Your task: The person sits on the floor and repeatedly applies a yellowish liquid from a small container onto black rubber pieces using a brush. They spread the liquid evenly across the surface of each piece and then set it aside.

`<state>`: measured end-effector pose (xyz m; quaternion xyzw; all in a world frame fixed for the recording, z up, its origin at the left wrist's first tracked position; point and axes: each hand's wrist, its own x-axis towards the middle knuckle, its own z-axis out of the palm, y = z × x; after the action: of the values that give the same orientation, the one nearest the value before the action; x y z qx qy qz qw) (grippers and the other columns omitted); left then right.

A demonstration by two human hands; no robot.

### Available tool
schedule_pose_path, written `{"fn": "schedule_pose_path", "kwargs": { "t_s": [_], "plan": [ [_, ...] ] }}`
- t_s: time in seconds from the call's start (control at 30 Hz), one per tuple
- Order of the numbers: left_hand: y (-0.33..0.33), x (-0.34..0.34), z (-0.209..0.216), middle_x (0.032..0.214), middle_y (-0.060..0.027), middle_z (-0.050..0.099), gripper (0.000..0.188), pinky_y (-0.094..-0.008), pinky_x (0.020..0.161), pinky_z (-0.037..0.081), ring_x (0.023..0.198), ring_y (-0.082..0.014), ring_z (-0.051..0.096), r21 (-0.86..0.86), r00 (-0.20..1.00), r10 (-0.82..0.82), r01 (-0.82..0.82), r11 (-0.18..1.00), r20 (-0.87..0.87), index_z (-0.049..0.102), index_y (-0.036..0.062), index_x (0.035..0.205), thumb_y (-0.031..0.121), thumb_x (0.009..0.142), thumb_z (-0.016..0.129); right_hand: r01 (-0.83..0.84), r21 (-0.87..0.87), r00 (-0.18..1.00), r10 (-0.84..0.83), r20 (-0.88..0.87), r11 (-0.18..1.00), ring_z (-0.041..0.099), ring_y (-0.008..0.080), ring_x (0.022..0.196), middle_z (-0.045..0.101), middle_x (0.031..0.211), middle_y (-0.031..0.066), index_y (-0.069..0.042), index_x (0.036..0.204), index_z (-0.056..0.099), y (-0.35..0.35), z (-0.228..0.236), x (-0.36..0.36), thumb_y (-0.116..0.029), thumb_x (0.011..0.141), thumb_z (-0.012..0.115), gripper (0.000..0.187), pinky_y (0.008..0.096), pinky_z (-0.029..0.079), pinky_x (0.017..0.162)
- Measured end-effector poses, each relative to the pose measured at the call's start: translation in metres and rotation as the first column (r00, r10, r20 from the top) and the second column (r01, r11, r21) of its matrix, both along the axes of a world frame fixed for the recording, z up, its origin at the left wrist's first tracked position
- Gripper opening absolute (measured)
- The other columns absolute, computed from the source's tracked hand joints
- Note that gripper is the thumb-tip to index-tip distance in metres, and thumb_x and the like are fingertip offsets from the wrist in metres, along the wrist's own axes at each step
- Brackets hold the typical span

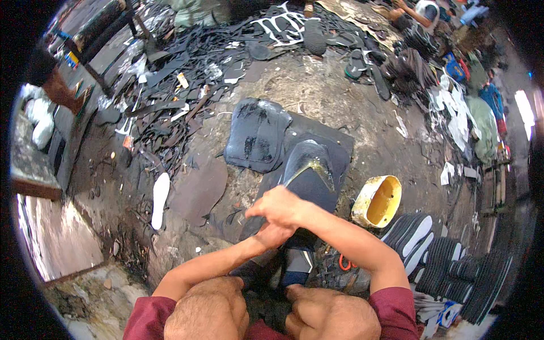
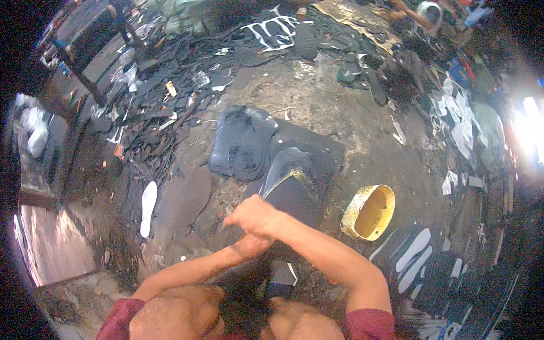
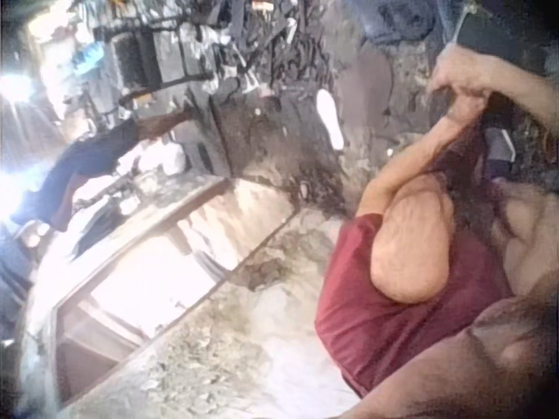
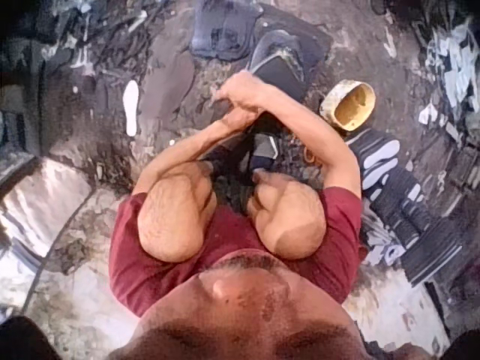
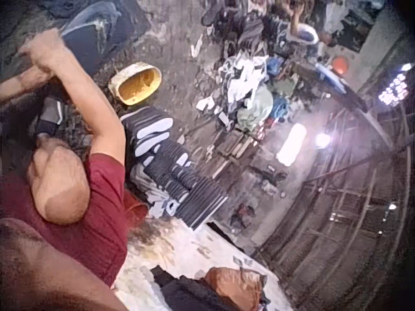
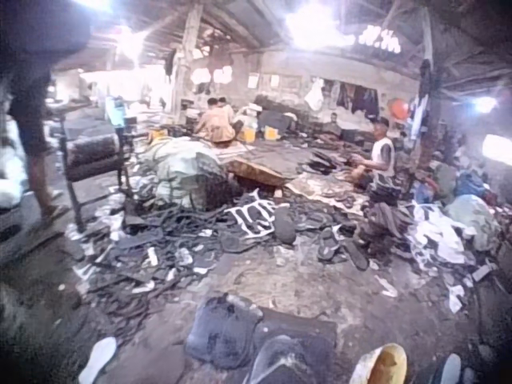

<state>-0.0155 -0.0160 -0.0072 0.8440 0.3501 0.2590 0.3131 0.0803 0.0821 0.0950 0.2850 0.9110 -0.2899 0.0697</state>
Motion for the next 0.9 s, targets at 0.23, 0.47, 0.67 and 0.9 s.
{"fn": "schedule_pose_path", "kwargs": {
  "t_s": [0.23,0.47,0.67,0.9],
  "plan": [
    [0.031,0.006,0.033,0.152,-0.0203,0.050,0.070,-0.0449,0.124,0.034,0.148,-0.0351,0.041,0.197,0.967,-0.171,0.208,0.958,-0.187,0.054,-0.0009,0.141,0.004,0.073,0.068,0.669,0.417,0.648,-0.757,0.078,0.615,0.074,0.0381,0.092,0.076,0.104,0.0142,-0.029,0.125,0.069,0.068,0.017,0.136,-0.025,0.091,0.067,0.035,0.0526,0.059,0.077],
    [-0.047,0.044,0.038,0.137,-0.0263,0.059,0.048,-0.0505,0.113,0.043,0.129,-0.0398,0.058,-0.281,0.670,-0.733,0.685,0.672,-0.119,0.055,0.0008,0.141,0.018,0.097,0.054,0.345,0.516,0.903,-0.428,0.046,0.784,0.075,0.0282,0.085,0.075,0.108,0.0059,-0.022,0.126,0.066,-0.073,-0.002,0.042,-0.017,0.090,0.056,0.038,0.0435,0.060,0.067],
    [-0.062,0.028,0.001,0.132,-0.0205,0.065,0.043,-0.0528,0.081,0.059,0.103,-0.0362,0.070,-0.275,0.837,-0.544,0.512,0.814,-0.053,0.059,0.0012,0.136,0.026,0.101,0.054,0.625,0.101,0.706,-0.506,-0.495,0.774,0.073,0.0299,0.097,0.076,0.114,0.0092,-0.016,0.120,0.072,-0.096,0.043,0.047,-0.005,0.074,0.076,0.047,0.0421,0.059,0.084],
    [0.015,0.034,0.049,0.142,-0.0251,0.060,0.049,-0.0376,0.058,0.061,0.067,-0.0247,0.074,0.154,0.882,-0.176,0.266,0.952,-0.438,0.062,-0.0029,0.132,0.012,0.086,0.062,0.530,0.340,0.827,-0.383,-0.412,0.777,0.074,0.0313,0.101,0.077,0.109,0.0082,-0.015,0.108,0.076,0.039,0.018,0.158,0.006,0.074,0.062,0.043,0.0419,0.059,0.087]
  ]
}}
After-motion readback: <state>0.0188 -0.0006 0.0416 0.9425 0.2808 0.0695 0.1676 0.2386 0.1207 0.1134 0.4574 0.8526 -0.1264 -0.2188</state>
